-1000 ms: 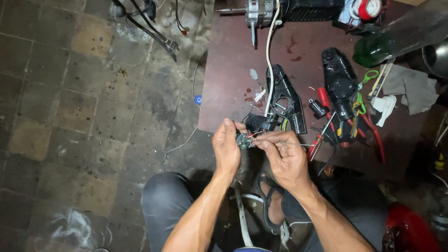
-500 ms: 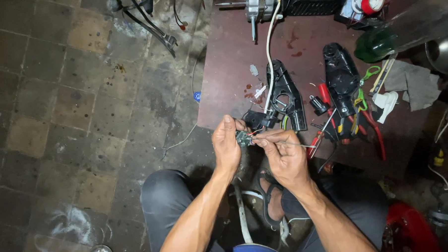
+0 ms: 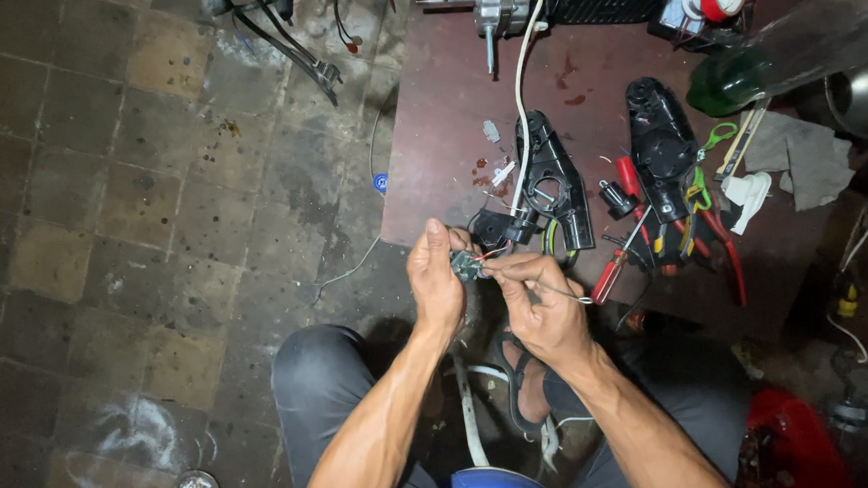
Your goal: Connecting electrical wires and components into the plastic housing of a hair clipper
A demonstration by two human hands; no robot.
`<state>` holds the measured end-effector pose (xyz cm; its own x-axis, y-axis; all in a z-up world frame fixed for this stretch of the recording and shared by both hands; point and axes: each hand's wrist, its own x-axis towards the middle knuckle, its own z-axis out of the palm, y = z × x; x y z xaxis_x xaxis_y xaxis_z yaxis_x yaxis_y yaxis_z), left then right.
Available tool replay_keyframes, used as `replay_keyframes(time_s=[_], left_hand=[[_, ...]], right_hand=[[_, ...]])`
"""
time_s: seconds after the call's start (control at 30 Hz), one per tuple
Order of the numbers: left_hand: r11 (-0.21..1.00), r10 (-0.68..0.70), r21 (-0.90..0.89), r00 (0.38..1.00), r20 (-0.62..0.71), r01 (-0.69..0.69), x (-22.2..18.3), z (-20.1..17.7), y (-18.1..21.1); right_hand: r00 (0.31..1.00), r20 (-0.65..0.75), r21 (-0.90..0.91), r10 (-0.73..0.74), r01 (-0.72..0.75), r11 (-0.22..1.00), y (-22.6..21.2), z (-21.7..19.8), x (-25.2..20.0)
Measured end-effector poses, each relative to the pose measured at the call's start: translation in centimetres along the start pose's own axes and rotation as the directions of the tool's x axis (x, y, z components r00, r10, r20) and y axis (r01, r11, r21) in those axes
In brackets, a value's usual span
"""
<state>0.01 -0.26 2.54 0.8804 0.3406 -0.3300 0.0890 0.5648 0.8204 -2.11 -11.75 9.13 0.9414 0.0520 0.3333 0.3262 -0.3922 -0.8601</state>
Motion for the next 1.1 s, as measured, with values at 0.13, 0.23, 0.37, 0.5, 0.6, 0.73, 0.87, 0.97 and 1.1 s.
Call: replay_keyframes(time_s=[0.13, 0.23, 0.37, 0.5, 0.6, 0.73, 0.87, 0.97, 1.1], left_hand=[[1.000, 0.003, 0.008, 1.000, -0.021, -0.003, 0.1, -0.3, -0.4], [0.999, 0.013, -0.033, 1.000, -0.018, -0.013, 0.2, -0.4, -0.7], [1.000, 0.015, -0.020, 1.000, -0.017, -0.016, 0.2, -0.5, -0.8], [1.000, 0.015, 0.012, 1.000, -0.026, -0.014, 0.1, -0.4, -0.5], [1.000, 0.015, 0.023, 0.999, -0.051, -0.014, 0.8, -1.1, -1.6], [0.993, -0.004, 0.113, 0.998, -0.063, 0.011, 1.4, -0.8, -0.6], [0.989, -0.121, 0.059, 0.972, -0.201, 0.135, 2.4, -1.3, 0.3], [0.959, -0.284, -0.064, 0.926, -0.247, 0.277, 2.8, -1.9, 0.7], [0.971, -0.230, 0.022, 0.957, -0.179, 0.238, 3.9, -3.6, -1.7]], right_hand=[[1.000, -0.010, -0.029, -0.019, 0.019, 0.999, 0.2, 0.2, -0.1], [0.997, -0.004, -0.054, -0.079, 0.079, 0.995, 0.6, 0.5, -0.2], [0.993, -0.035, -0.061, -0.109, 0.106, 0.992, 0.6, 0.6, -0.3], [0.989, -0.047, -0.085, -0.143, 0.139, 0.987, 0.7, 0.8, -0.3], [0.996, -0.008, -0.065, -0.088, 0.087, 0.994, 0.8, 0.5, -0.3], [1.000, 0.009, 0.107, 0.008, -0.009, 0.994, 1.0, -0.8, 0.9], [0.983, -0.114, 0.107, 0.143, -0.131, 0.986, 2.9, -5.0, 2.2], [0.909, -0.083, -0.200, 0.407, -0.416, 0.887, 5.9, -8.5, 2.7], [0.652, -0.070, -0.689, 0.755, -0.579, 0.436, 14.7, -10.1, 0.9]])
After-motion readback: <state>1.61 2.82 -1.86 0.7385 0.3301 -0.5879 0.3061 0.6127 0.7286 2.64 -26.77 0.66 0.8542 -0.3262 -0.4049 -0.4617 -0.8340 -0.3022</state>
